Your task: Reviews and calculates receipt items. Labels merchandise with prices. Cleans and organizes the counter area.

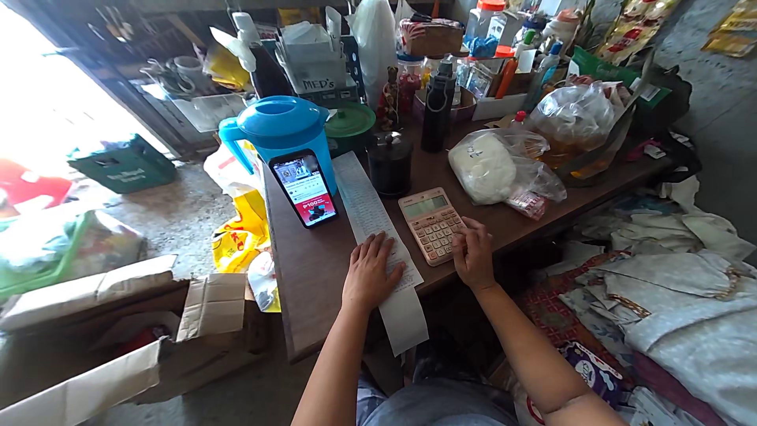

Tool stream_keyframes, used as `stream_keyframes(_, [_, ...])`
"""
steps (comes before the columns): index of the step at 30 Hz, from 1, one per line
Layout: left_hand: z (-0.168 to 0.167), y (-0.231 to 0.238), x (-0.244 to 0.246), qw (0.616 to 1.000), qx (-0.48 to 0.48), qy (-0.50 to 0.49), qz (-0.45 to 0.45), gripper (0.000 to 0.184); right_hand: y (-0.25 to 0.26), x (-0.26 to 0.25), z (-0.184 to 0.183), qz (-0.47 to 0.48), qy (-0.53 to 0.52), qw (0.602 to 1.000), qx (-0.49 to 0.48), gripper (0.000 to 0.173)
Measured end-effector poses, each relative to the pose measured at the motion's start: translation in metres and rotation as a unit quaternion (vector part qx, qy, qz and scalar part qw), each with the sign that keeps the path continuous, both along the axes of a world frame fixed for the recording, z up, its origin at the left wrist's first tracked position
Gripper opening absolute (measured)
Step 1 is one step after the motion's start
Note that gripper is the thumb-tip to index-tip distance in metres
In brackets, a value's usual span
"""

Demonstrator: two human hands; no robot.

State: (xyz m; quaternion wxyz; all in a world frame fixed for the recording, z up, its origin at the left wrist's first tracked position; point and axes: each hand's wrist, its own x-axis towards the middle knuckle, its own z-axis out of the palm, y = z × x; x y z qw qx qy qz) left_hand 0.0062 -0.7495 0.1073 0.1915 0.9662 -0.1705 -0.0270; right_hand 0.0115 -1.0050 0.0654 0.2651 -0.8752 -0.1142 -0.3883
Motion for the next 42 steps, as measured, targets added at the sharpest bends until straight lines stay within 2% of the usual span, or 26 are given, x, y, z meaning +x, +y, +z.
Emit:
stream_keyframes(4, [-0.001,0.0,0.0,1.0,-0.005,-0.006,-0.002,0.065,0.0,-0.001,0.0,-0.026,-0.001,0.999,-0.018,0.041])
stream_keyframes(14, [-0.001,0.0,0.0,1.0,-0.002,-0.008,0.0,0.064,0.0,-0.001,-0.003,-0.016,-0.016,1.0,0.008,0.04])
stream_keyframes(18, [0.0,-0.001,0.0,1.0,-0.002,-0.005,0.001,0.063,-0.003,-0.004,0.004,0.006,0.002,0.995,0.097,0.028])
stream_keyframes(22, [0.0,-0.001,-0.001,1.0,-0.006,-0.006,0.002,0.062,-0.009,-0.006,0.019,0.007,0.064,0.986,0.151,0.027])
stream_keyframes(25, [0.0,-0.001,0.0,1.0,-0.008,-0.003,0.001,0.062,-0.017,0.001,0.025,-0.003,0.113,0.989,0.099,0.032])
stream_keyframes(28, [0.001,0.0,0.0,1.0,-0.006,0.001,0.002,0.062,-0.02,0.007,0.028,-0.013,0.106,0.994,0.027,0.038])
stream_keyframes(32, [0.0,0.0,-0.001,1.0,-0.01,-0.005,0.001,0.062,-0.019,0.009,0.031,-0.009,0.086,0.996,-0.017,0.041])
stream_keyframes(34, [0.0,0.0,-0.001,1.0,-0.01,-0.004,0.001,0.062,-0.016,0.01,0.03,-0.019,0.109,0.993,-0.042,0.042])
stream_keyframes(37, [0.001,0.0,-0.001,1.0,-0.006,-0.001,0.0,0.063,-0.011,0.009,0.034,-0.025,0.105,0.992,-0.067,0.042])
stream_keyframes(42, [0.0,0.0,0.0,1.0,-0.007,0.005,0.002,0.063,-0.003,0.01,0.028,0.041,0.072,0.994,-0.066,0.046])
